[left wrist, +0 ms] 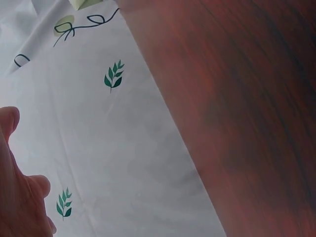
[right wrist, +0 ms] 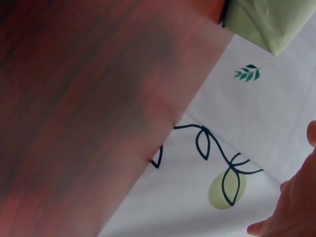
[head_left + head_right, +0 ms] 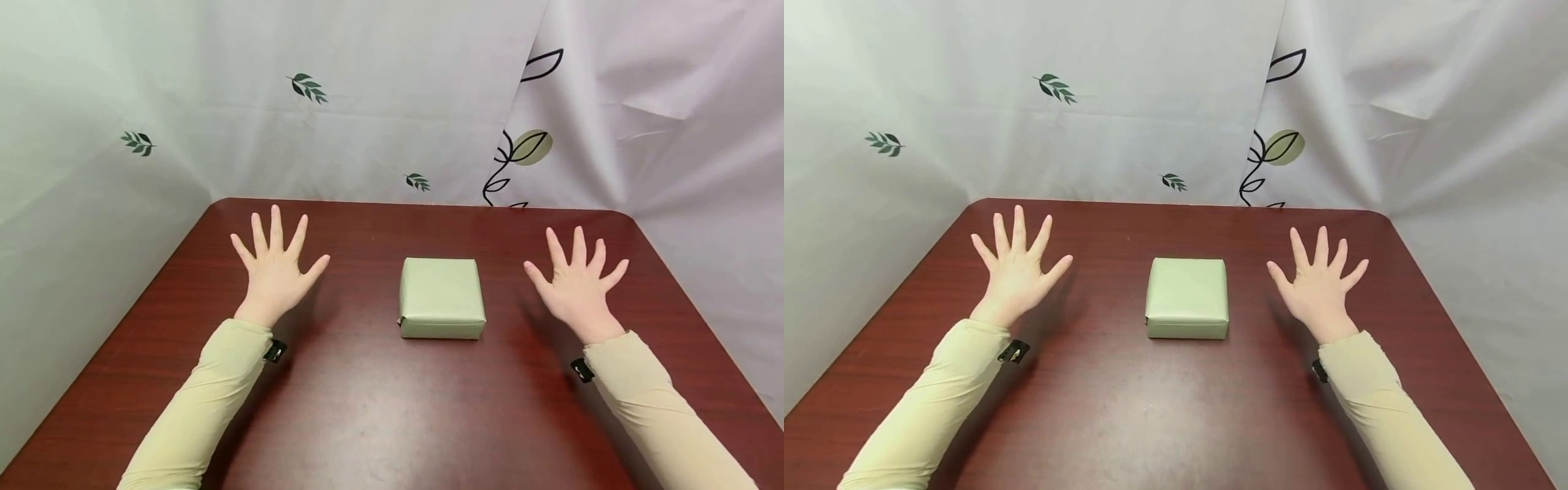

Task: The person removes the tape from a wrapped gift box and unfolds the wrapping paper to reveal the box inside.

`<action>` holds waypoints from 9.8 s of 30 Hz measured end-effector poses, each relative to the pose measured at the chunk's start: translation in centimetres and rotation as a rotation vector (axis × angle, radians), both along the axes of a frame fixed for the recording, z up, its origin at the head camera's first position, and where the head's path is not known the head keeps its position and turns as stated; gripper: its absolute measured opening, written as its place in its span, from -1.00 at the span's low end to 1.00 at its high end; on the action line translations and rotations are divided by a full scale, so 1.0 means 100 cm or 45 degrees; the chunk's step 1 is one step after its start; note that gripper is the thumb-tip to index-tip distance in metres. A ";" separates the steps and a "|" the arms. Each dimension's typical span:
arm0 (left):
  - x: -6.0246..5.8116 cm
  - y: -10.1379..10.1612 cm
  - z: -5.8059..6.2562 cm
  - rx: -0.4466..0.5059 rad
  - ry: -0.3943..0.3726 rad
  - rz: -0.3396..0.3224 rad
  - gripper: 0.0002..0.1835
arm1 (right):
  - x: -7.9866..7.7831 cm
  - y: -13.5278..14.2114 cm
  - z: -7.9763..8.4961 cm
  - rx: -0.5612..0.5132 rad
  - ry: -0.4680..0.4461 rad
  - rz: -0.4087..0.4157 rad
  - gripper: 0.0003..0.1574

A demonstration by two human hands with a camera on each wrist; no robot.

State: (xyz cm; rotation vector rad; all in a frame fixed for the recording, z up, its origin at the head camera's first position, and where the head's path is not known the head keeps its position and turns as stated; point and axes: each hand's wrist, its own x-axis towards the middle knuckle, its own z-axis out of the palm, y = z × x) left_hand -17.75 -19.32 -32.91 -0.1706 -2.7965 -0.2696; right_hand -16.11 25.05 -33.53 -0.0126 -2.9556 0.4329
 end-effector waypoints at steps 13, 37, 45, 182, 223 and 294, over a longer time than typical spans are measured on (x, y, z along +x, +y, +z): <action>0.004 0.017 -0.006 -0.030 -0.024 -0.049 -0.18 | 0.001 -0.006 -0.003 -0.049 0.065 0.115 -0.05; -0.002 0.096 -0.026 -0.217 -0.119 -0.815 -0.08 | -0.009 -0.039 -0.016 -0.022 -0.042 0.952 -0.09; -0.002 0.096 -0.031 -0.234 -0.180 -0.988 -0.05 | -0.008 -0.042 -0.026 0.049 -0.031 1.030 0.13; -0.061 0.115 -0.022 1.396 -1.207 -0.294 -0.19 | -0.064 -0.074 -0.015 -1.276 -0.780 0.084 -0.28; -0.063 0.103 -0.002 1.501 -1.194 -0.320 -0.28 | -0.070 -0.049 -0.015 -1.352 -0.777 0.156 -0.44; -0.052 0.125 -0.017 0.858 -0.859 -0.481 -0.29 | -0.070 -0.088 0.018 -0.693 -0.592 0.131 -0.82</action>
